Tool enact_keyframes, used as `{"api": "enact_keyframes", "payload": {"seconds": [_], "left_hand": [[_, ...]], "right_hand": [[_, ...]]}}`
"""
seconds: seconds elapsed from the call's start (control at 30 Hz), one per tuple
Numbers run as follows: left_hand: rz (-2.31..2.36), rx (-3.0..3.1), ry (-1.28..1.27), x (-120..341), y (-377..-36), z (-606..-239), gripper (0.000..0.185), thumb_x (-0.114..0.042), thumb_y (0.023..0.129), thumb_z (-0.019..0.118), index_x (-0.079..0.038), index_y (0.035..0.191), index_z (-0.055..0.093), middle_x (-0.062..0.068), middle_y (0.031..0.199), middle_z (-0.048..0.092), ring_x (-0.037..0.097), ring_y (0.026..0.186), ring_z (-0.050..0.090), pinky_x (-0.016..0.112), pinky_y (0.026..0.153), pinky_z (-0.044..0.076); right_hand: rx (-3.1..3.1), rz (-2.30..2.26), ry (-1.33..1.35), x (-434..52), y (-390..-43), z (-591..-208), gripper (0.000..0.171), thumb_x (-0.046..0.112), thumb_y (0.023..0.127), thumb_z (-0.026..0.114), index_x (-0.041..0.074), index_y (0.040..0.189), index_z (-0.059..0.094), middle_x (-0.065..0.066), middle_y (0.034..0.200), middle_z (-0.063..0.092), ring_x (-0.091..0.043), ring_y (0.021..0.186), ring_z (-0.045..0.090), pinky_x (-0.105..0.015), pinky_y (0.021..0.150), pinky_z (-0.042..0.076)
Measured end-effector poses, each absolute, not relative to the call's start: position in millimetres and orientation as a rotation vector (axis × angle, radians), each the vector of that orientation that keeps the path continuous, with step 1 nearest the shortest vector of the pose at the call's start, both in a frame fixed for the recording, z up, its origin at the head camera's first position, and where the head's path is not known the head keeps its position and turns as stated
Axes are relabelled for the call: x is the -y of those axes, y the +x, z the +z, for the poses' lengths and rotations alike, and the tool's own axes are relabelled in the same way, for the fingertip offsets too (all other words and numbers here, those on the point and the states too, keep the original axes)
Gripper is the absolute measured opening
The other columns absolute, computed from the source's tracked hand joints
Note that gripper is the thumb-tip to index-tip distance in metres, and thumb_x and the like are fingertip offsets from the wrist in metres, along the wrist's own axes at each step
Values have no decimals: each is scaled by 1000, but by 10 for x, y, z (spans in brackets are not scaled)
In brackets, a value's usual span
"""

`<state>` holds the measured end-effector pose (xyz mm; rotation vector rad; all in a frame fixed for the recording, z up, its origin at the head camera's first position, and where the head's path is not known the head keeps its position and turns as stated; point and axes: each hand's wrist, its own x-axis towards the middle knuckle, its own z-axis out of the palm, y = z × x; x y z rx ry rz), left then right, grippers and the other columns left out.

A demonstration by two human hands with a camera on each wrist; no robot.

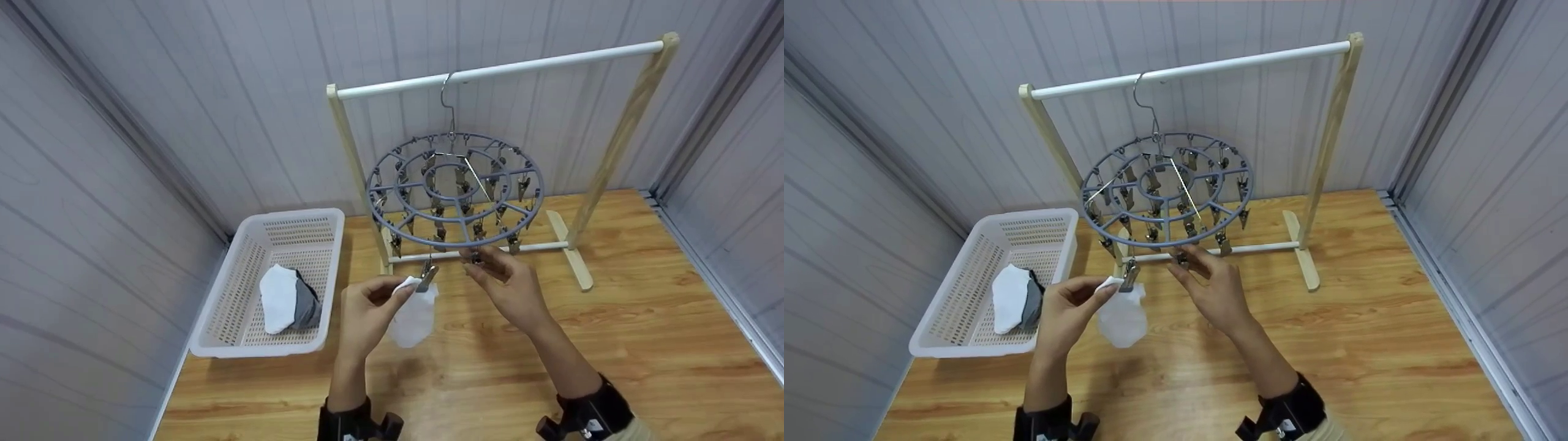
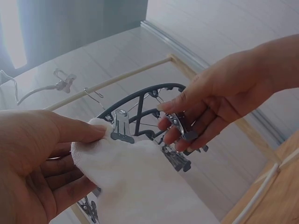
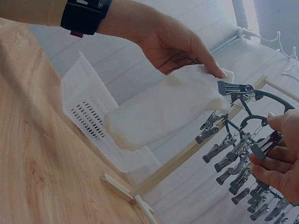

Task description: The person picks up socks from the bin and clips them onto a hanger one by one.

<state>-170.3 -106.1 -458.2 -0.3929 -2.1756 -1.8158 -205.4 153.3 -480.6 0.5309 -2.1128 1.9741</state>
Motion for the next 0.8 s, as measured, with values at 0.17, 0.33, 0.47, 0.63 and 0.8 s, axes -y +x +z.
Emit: {"api": "enact_keyframes", "payload": {"seconds": [0.17, 0.33, 0.47, 0.63, 0.8], "left_hand": [[-1817, 2176, -390, 1068, -1706, -4581, 10, -10, 90, 86, -5, 99, 84, 4, 92, 80, 16, 79, 74, 23, 68, 57], [-1833, 2182, -378, 1079, -1712, -4587, 10, -8, 90, 85, -4, 99, 84, 6, 93, 80, 15, 79, 74, 23, 68, 57], [-1836, 2190, -373, 1087, -1729, -4597, 10, -9, 91, 85, -4, 99, 84, 6, 92, 80, 14, 77, 72, 22, 66, 55], [-1857, 2206, -365, 1097, -1747, -4607, 12, -10, 91, 85, -2, 100, 83, 8, 93, 80, 15, 79, 71, 23, 68, 55], [-1865, 2228, -356, 1112, -1753, -4603, 12, -10, 92, 84, -2, 101, 83, 9, 96, 80, 18, 83, 74, 24, 72, 58]], "right_hand": [[2069, 2014, 543, -1532, -2056, -4799, 27, 11, 100, 75, 5, 126, 74, -9, 120, 76, -23, 112, 73, -36, 97, 59], [2056, 2013, 561, -1531, -2054, -4773, 25, 9, 98, 76, 1, 122, 74, -12, 115, 77, -23, 109, 75, -36, 95, 59], [2043, 2040, 554, -1535, -2047, -4762, 26, 5, 96, 78, -2, 120, 73, -14, 111, 78, -23, 106, 75, -37, 93, 60], [2051, 2019, 520, -1527, -2033, -4759, 26, 2, 92, 80, -2, 118, 75, -14, 108, 78, -22, 102, 77, -36, 90, 61], [2050, 1955, 506, -1512, -2006, -4759, 27, 4, 90, 83, 2, 116, 79, -10, 104, 79, -22, 98, 77, -37, 87, 62]]}}
